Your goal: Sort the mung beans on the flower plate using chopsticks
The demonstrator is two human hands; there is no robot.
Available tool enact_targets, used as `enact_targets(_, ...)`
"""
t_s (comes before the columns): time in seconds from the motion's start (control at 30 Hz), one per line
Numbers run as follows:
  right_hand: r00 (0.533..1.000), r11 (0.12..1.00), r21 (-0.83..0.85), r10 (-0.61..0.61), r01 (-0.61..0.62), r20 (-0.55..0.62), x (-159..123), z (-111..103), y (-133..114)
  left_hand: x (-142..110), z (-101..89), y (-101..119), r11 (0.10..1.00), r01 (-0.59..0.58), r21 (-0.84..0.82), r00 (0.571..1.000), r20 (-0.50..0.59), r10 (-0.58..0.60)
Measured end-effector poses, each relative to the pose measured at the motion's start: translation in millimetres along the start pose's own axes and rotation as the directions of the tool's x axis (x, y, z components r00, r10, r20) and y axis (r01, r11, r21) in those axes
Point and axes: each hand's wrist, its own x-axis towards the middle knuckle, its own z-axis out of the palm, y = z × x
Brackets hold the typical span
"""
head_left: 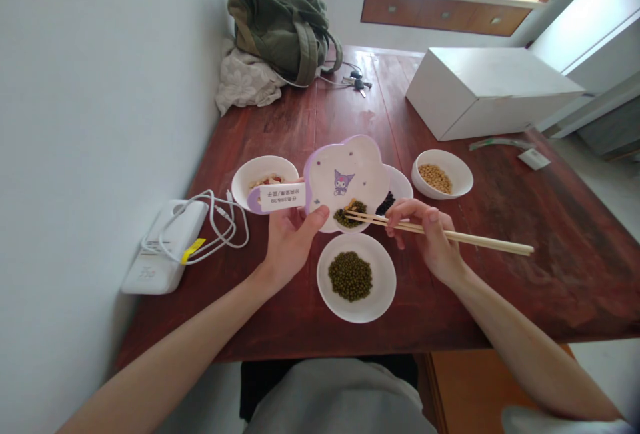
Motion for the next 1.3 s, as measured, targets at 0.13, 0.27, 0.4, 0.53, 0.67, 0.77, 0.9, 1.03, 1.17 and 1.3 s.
enact_targets(0.13,1.0,1.0,-0.01,-0.01,0.01,-0.001,-0.5,0.0,0.8,-0.1,0.0,1.4,1.0,0.009,0.006,1.0,-0.002,-0.009)
enact_targets(0.27,0.999,1.0,-0.005,-0.031,0.031,0.009,-1.5,-0.1,1.8,-0.2,-0.2,2.7,1.0,0.021,0.001,1.0,0.003,-0.021)
enact_targets(0.4,0.998,0.999,-0.012,-0.05,0.051,0.028,-2.9,-2.1,4.7,-0.2,-0.8,2.4,1.0,0.019,-0.006,1.0,0.007,-0.019)
enact_targets(0.53,0.996,0.997,-0.023,-0.077,0.078,0.054,-3.8,-3.7,7.2,0.0,-1.3,1.6,1.0,0.01,-0.005,1.0,0.007,-0.01)
enact_targets(0.67,0.994,0.995,-0.031,-0.094,0.096,0.061,-4.2,-4.0,7.4,0.0,-0.6,1.4,1.0,0.008,-0.016,1.0,0.01,-0.008)
enact_targets(0.77,0.992,0.992,-0.059,-0.108,0.112,0.067,-4.7,-4.6,7.8,-0.3,0.4,1.9,1.0,0.009,-0.021,1.0,0.003,-0.009)
enact_targets(0.9,0.989,0.986,-0.094,-0.129,0.136,0.071,-5.3,-5.3,8.4,-0.3,1.1,2.7,1.0,0.012,-0.021,1.0,0.007,-0.012)
enact_targets(1.03,0.989,0.985,-0.1,-0.133,0.139,0.064,-5.1,-6.2,9.7,0.1,1.0,2.0,1.0,0.009,-0.016,1.0,0.007,-0.009)
enact_targets(1.17,0.99,0.985,-0.111,-0.126,0.131,0.056,-4.8,-7.3,11.7,0.1,0.7,1.2,1.0,0.003,-0.023,1.0,0.009,-0.003)
enact_targets(1.3,0.99,0.986,-0.101,-0.132,0.135,0.038,-4.4,-5.8,11.1,-0.2,0.3,1.6,1.0,0.008,-0.009,1.0,-0.002,-0.008)
